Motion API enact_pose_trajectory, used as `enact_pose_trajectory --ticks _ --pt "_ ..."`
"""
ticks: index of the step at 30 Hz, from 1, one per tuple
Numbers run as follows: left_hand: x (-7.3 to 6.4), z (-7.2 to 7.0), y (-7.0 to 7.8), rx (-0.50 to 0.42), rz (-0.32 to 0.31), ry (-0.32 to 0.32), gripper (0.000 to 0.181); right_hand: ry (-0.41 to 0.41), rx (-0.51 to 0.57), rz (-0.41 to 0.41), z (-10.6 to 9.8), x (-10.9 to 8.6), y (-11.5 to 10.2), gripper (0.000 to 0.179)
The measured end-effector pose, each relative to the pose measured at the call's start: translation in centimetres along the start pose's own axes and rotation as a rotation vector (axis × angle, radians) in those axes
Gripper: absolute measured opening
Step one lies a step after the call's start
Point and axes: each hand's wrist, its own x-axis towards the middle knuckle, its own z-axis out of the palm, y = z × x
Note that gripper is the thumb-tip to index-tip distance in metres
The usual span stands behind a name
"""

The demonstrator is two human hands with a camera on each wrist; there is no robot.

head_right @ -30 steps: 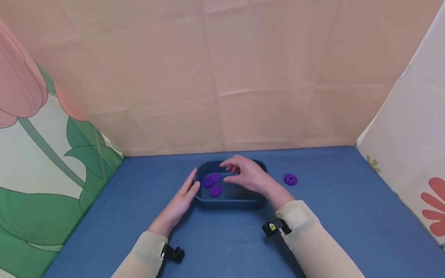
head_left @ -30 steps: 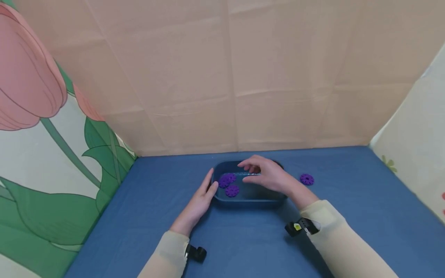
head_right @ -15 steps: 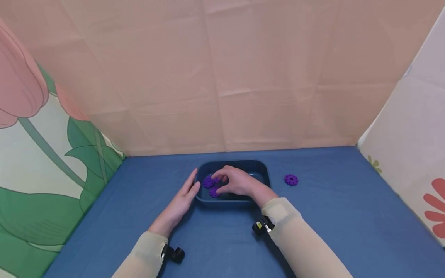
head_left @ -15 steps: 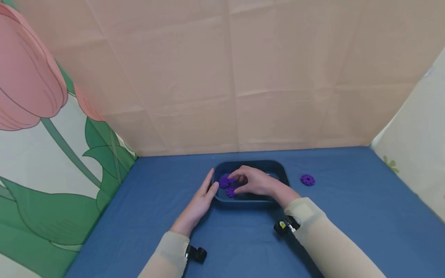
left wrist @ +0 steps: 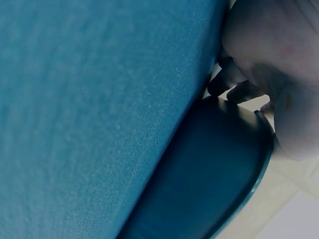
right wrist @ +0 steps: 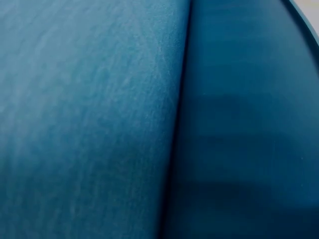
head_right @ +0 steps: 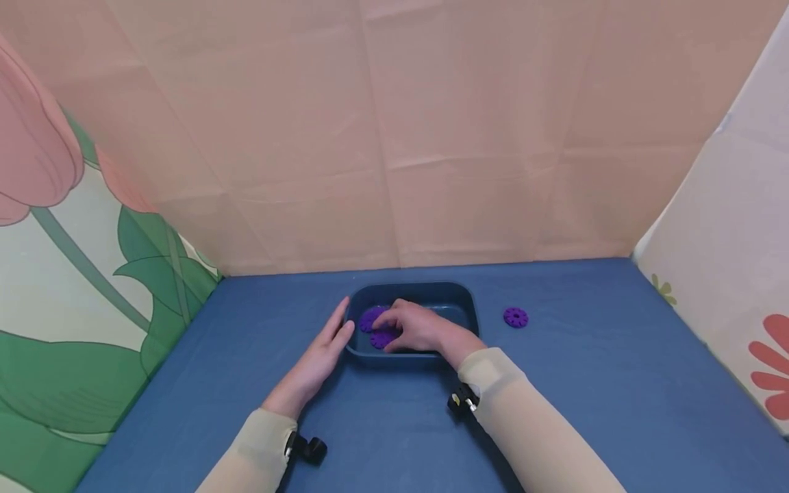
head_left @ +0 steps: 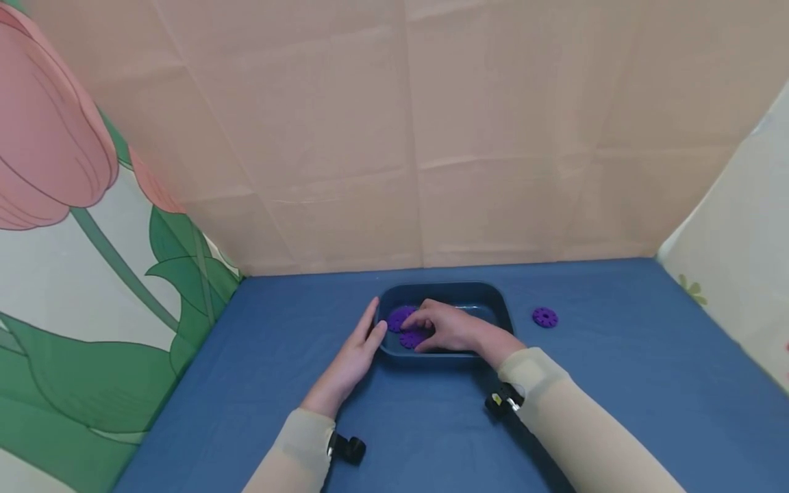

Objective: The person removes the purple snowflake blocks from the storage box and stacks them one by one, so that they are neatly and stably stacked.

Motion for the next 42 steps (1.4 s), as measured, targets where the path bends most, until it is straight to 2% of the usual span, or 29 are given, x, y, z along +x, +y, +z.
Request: enact_pose_trajectory --ticks 8,23,31,42 --pt "0.13 0.08 -0.05 -0.010 -0.001 -0.006 0.068 -0.008 -0.031 -0.004 0.17 0.02 0.11 0.042" --pt "-0.10 -0.01 0.05 -0.014 -0.020 -0.005 0.064 -0.002 -0.009 -0.010 0.31 0.01 0.07 0.034" --pt "-0.03 0.06 0.02 -0.012 -0.017 -0.004 0.064 0.003 -0.038 0.027 0.38 0.19 0.09 0.038" --pt "-0.19 0.00 0.18 -0.010 -0.013 0.001 0.065 0.012 -0.050 0.057 0.42 0.30 0.13 0.035"
